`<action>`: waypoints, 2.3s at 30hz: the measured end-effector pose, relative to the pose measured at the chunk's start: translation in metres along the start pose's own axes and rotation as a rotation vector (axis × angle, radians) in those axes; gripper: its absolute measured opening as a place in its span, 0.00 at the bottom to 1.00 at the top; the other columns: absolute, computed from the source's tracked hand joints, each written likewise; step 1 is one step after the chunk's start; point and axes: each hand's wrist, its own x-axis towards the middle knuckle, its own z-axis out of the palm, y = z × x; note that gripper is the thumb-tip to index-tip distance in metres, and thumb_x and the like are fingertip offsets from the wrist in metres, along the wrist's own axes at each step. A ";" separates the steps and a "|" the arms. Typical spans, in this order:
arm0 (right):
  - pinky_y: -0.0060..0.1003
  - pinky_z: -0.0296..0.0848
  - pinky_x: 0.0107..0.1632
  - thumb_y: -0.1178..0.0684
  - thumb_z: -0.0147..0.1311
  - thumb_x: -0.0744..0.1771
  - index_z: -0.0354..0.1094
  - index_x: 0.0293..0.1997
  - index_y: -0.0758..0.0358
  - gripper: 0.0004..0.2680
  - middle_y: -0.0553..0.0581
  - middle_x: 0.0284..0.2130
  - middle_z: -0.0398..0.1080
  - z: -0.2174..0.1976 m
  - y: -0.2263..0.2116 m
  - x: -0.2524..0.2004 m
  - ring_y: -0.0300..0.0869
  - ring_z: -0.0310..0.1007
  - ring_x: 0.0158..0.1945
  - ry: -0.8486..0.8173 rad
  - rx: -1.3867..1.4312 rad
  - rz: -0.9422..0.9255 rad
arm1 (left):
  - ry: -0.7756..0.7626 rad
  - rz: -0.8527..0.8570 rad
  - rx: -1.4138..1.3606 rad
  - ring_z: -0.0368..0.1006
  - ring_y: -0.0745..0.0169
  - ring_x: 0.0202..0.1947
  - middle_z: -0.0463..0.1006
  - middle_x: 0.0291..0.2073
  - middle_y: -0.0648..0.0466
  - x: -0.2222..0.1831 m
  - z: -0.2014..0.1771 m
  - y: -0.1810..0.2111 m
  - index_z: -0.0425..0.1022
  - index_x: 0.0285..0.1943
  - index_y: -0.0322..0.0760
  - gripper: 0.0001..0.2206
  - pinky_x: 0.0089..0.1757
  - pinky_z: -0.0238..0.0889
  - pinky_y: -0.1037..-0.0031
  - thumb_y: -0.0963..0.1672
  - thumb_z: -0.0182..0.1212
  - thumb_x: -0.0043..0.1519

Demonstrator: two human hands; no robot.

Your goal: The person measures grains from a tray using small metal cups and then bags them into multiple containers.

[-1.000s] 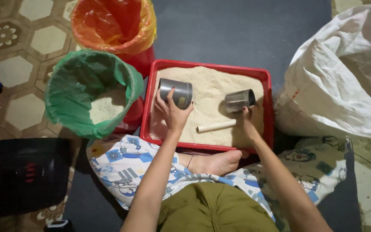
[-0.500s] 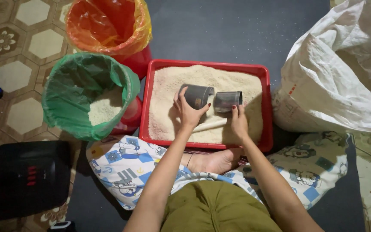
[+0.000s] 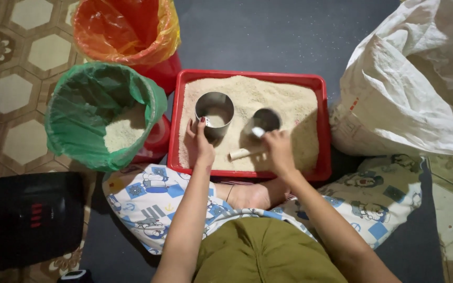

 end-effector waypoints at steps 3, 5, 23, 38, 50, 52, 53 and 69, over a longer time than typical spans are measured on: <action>0.39 0.68 0.45 0.50 0.53 0.67 0.65 0.40 0.45 0.02 0.46 0.31 0.62 -0.018 -0.039 -0.012 0.46 0.65 0.43 0.078 -0.165 -0.248 | 0.043 0.034 0.059 0.57 0.36 0.71 0.60 0.71 0.39 0.002 0.003 -0.010 0.60 0.75 0.46 0.43 0.61 0.60 0.45 0.59 0.70 0.52; 0.39 0.66 0.43 0.50 0.47 0.69 0.62 0.38 0.46 0.02 0.48 0.30 0.59 -0.014 -0.042 -0.008 0.47 0.63 0.42 0.140 -0.243 -0.309 | 0.014 0.086 0.029 0.49 0.35 0.74 0.56 0.72 0.40 0.011 0.007 -0.024 0.56 0.76 0.45 0.43 0.64 0.49 0.35 0.58 0.69 0.53; 0.43 0.67 0.42 0.48 0.62 0.64 0.63 0.60 0.42 0.18 0.53 0.49 0.66 -0.027 -0.044 0.016 0.50 0.68 0.44 0.160 -0.144 -0.201 | 0.077 0.036 -0.008 0.47 0.37 0.74 0.48 0.72 0.44 0.035 0.011 -0.046 0.62 0.72 0.55 0.41 0.63 0.52 0.36 0.60 0.72 0.50; 0.46 0.60 0.56 0.45 0.58 0.65 0.63 0.55 0.42 0.14 0.46 0.41 0.66 -0.003 -0.028 -0.030 0.44 0.65 0.52 -0.115 -0.232 -0.173 | -0.040 0.923 0.383 0.51 0.39 0.70 0.52 0.71 0.44 -0.042 0.052 0.025 0.67 0.63 0.51 0.42 0.65 0.44 0.48 0.49 0.85 0.36; 0.47 0.61 0.54 0.44 0.60 0.62 0.66 0.52 0.41 0.15 0.47 0.40 0.64 -0.001 -0.029 -0.030 0.46 0.66 0.48 0.028 -0.169 -0.219 | -0.100 1.704 0.654 0.59 0.38 0.64 0.62 0.65 0.38 -0.034 0.070 0.049 0.73 0.57 0.55 0.40 0.62 0.44 0.42 0.51 0.82 0.30; 0.46 0.61 0.54 0.43 0.60 0.62 0.66 0.51 0.40 0.14 0.47 0.39 0.64 -0.006 -0.032 -0.030 0.45 0.66 0.48 0.041 -0.172 -0.215 | -0.097 1.717 0.660 0.59 0.38 0.64 0.62 0.65 0.38 -0.033 0.070 0.048 0.73 0.57 0.55 0.39 0.62 0.44 0.41 0.52 0.82 0.32; 0.45 0.61 0.54 0.43 0.59 0.63 0.66 0.50 0.39 0.13 0.46 0.39 0.65 -0.008 -0.033 -0.029 0.44 0.67 0.48 0.055 -0.175 -0.212 | -0.093 1.731 0.666 0.58 0.38 0.65 0.62 0.65 0.39 -0.033 0.070 0.047 0.73 0.58 0.56 0.38 0.62 0.44 0.41 0.53 0.81 0.34; 0.46 0.56 0.56 0.47 0.64 0.65 0.68 0.54 0.42 0.13 0.47 0.40 0.64 -0.030 -0.001 0.045 0.43 0.64 0.47 0.240 -0.105 -0.171 | 0.229 1.180 0.683 0.62 0.35 0.64 0.57 0.69 0.38 -0.024 -0.012 0.007 0.70 0.59 0.52 0.38 0.58 0.53 0.39 0.52 0.82 0.37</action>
